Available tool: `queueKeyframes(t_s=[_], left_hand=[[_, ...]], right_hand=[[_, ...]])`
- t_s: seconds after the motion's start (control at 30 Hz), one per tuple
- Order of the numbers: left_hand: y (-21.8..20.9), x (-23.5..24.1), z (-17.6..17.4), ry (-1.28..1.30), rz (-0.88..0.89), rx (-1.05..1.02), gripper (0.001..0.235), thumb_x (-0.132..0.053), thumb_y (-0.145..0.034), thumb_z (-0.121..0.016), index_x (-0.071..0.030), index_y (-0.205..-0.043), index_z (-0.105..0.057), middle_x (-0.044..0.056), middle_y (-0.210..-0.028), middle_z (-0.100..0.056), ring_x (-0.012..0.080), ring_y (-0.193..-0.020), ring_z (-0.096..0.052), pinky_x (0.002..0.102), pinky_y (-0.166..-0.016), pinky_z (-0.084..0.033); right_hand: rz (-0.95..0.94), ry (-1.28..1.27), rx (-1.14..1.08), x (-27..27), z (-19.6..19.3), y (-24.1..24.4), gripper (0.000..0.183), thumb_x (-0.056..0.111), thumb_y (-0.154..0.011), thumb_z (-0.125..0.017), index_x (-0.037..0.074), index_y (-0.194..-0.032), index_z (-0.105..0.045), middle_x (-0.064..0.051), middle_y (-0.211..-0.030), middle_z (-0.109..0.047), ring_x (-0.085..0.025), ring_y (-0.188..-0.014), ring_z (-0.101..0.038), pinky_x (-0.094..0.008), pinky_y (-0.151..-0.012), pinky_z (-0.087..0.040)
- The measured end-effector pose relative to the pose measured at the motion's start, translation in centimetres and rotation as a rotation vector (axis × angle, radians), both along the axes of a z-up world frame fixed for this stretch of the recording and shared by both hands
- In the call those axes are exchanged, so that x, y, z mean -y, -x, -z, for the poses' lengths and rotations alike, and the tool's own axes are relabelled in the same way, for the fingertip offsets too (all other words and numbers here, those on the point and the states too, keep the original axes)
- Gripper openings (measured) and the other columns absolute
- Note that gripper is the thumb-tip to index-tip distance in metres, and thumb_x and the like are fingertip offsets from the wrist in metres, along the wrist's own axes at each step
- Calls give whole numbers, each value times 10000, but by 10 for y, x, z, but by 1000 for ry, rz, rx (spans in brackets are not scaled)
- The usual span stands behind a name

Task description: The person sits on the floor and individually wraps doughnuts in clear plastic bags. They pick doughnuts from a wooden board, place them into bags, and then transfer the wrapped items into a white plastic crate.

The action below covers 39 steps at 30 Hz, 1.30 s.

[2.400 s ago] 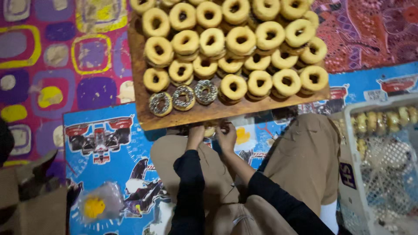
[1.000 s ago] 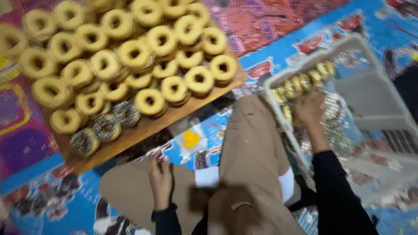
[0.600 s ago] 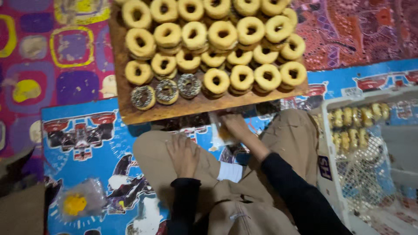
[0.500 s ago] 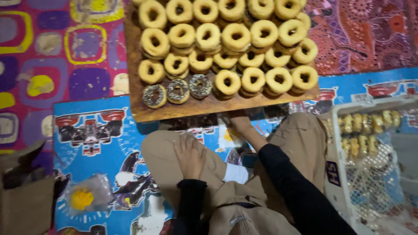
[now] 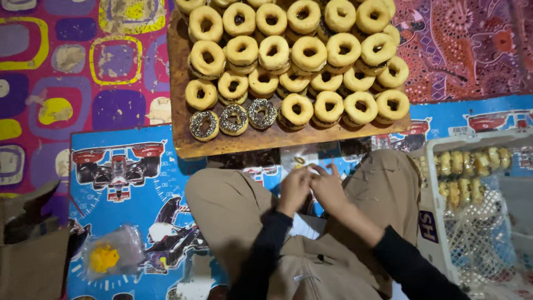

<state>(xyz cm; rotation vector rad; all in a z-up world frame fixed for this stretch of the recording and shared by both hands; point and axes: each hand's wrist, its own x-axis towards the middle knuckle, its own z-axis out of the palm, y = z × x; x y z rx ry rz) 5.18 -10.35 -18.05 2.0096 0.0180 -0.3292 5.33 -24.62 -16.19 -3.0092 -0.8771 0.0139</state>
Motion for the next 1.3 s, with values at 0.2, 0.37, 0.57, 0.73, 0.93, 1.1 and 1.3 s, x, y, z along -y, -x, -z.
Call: queueKeyframes(t_s=[0.2,0.37,0.57,0.73,0.93,1.1,1.3], left_hand=[[39,10,-37,94,231,511,363,-250,-1062,-518,-74,-1337,-676,124,-1385,-679,342,-1392,-526,487,-1196,-341],[32,-30,-53,-123,-72,540,341,-283,-1092,-525,-75,-1318,-672,208,-1441,-626,369,-1431,-472,535,-1206,-264],[24,-57,-42,1334,-768,-229,363,-332,-986,-630,-154,-1302,-599,98,-1224,-684,234,-1041,-625,412,-883,-519],[1,-111,-29,1788,-830,-3,281,-252,-1106,-677,-33,-1253,-581,118,-1151,-664,231,-1002,-652,398,-915,-570],[-12,-147,-45,1983,-1054,-253,257,-249,-1006,-547,-37,-1149,-573,253,-1272,-632,372,-1187,-605,558,-1019,-512],[-19,-138,-48,2271,-809,-335,251,-211,-1033,-472,9,-1127,-549,339,-1353,-574,463,-1313,-517,612,-1058,-459],[-13,-95,-61,1688,-688,-103,288,-217,-1102,-369,-36,-1220,-559,322,-1449,-493,453,-1391,-450,525,-1138,-414]], right_hand=[[-97,-160,-25,18,-12,19,527,258,-854,-580,159,-1372,-583,-130,-1310,-676,-339,-1231,-598,-630,-1061,-364],[145,-270,-500,-8,-51,41,582,277,-957,-526,188,-1525,-434,-153,-1246,-684,-357,-1127,-657,-556,-1051,-451],[-298,-604,-222,-57,-119,21,621,384,-913,-711,39,-1394,-526,-199,-1032,-735,-400,-1053,-691,-711,-1034,-355],[296,-356,-134,-51,-132,-110,563,581,-860,-774,18,-873,-754,-206,-818,-713,-330,-780,-697,-433,-708,-558],[259,-60,-42,-47,-136,-196,585,541,-735,-845,-18,-841,-711,-208,-818,-704,-359,-731,-691,-444,-677,-569],[193,-1125,-239,-38,-158,-99,373,163,-792,-826,-44,-1034,-631,-77,-881,-725,-150,-797,-692,-293,-694,-579],[252,-1288,-125,-56,-156,28,461,81,-709,-865,-3,-1136,-713,-56,-853,-664,-109,-744,-647,-262,-637,-496]])
